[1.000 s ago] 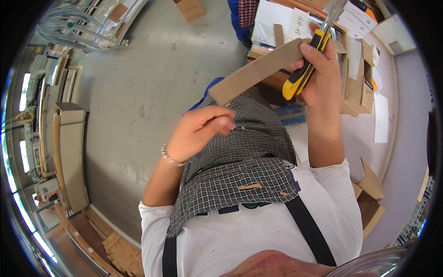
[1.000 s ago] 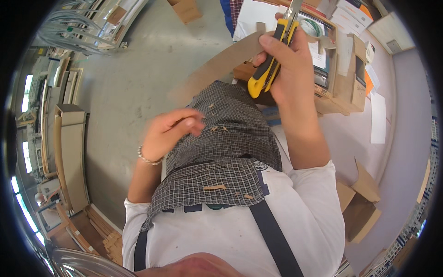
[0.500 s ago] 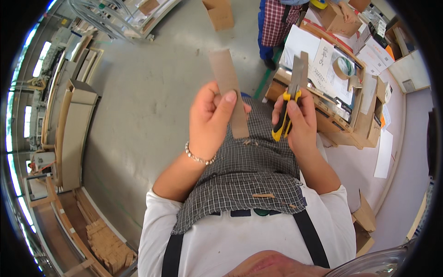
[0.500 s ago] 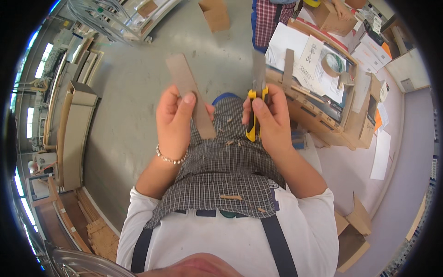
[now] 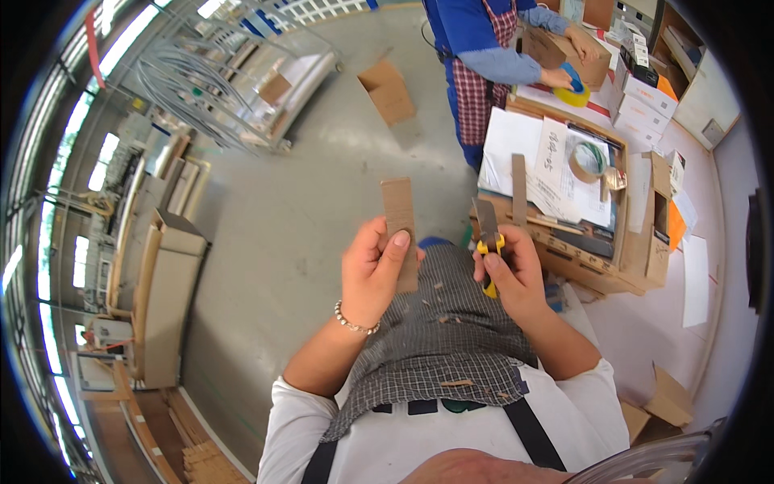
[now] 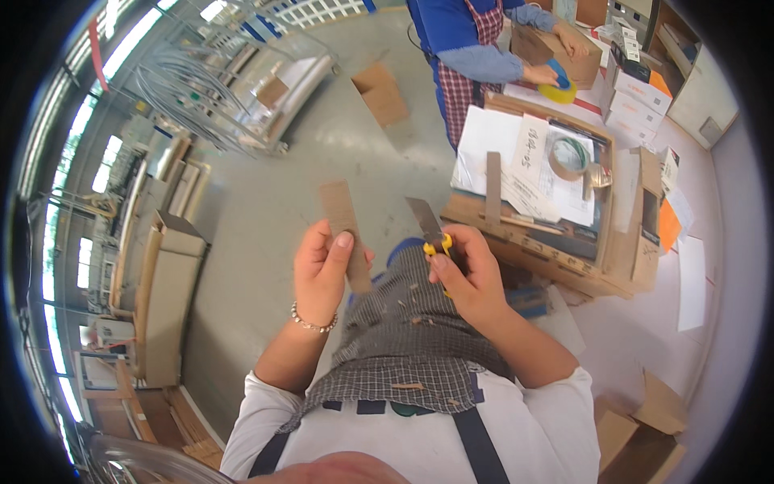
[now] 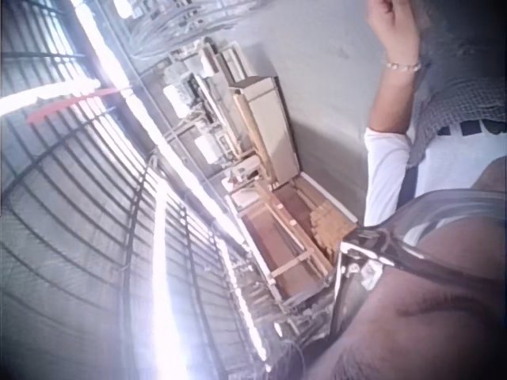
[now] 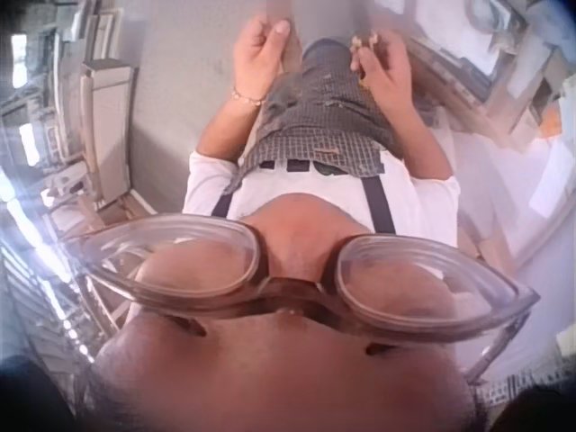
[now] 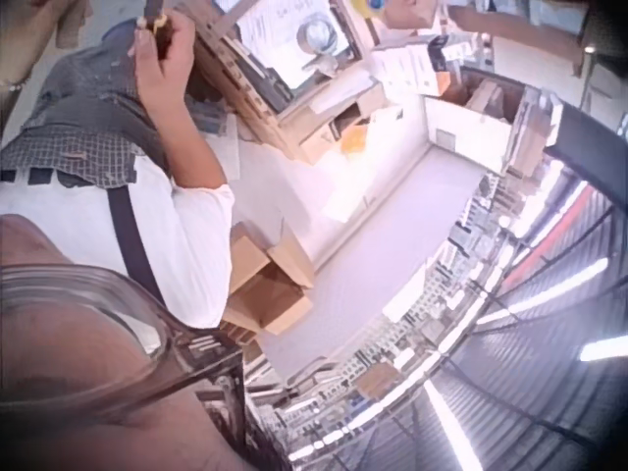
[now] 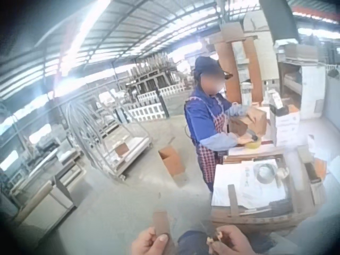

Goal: The person holds a narrow wooden strip and repeatedly shaves its edges with a yellow utility knife. The person rotates the strip to work on different sides and continues shaving along the length. A coworker is visible in the background handling cardboard boxes.

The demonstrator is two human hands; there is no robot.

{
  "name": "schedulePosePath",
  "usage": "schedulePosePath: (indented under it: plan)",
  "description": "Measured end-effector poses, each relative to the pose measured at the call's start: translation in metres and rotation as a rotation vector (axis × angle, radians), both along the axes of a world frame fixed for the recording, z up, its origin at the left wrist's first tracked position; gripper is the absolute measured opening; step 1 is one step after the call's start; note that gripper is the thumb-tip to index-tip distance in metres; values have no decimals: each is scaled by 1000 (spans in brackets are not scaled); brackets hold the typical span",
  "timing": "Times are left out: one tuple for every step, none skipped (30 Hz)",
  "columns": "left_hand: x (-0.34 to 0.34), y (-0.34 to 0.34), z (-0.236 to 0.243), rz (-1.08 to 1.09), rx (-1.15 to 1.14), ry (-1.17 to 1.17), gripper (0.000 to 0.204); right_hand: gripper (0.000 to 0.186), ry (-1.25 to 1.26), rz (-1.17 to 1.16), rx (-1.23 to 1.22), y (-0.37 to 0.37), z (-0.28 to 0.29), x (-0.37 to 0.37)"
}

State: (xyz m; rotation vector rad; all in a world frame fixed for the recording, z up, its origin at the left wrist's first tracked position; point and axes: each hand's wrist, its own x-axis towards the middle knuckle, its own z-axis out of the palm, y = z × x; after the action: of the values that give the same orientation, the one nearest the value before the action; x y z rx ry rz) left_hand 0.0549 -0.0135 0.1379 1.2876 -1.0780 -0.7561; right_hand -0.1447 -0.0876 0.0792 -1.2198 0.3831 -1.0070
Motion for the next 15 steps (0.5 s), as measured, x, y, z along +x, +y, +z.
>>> schedulePosePath:
  plan:
    - [3, -6, -2, 1, 14, -36, 22, 30, 8, -9, 38, 1, -2, -3]
    - [8, -15, 1, -1, -36, -167, 22, 31, -27, -8, 46, -5, -2, -4]
    - [14, -29, 6, -6, -86, -298, 22, 31, -62, -7, 56, -13, -1, -4]
    - [16, -37, 4, -24, -123, -413, 22, 31, -82, -14, 81, -16, -3, -6]
    - [12, -38, 6, -71, -48, -327, 24, 32, -71, -32, 72, -18, -1, -10]
    - [8, -38, 16, -117, 29, -242, 26, 32, -68, -65, 17, -20, 1, -13]
    - [3, -33, 21, -143, 110, -150, 27, 32, -58, -81, -35, -21, 4, -16]
    - [-3, -36, 19, -190, 136, -99, 32, 32, -51, -108, -96, -24, 6, -20]
    - [-9, -40, 15, -235, 164, -48, 37, 30, 62, -192, -164, -28, 6, -25]
    - [-15, -44, 14, -286, 194, 2, 43, 30, 92, -232, -217, -32, 7, -29]
    - [-21, -46, 15, -318, 224, 26, 48, 30, 129, -268, -269, -36, 9, -31]
    - [-27, -48, 17, -348, 255, 52, 53, 30, 168, -301, -321, -40, 12, -33]
    - [-33, -48, 16, -374, 287, 79, 58, 32, 222, -332, -440, -44, 18, -38]
    - [-34, -48, 13, -410, 287, 116, 59, 33, 237, -353, -526, -47, 20, -40]
    - [-33, -48, 11, -445, 285, 155, 60, 34, 252, -372, -612, -48, 21, -42]
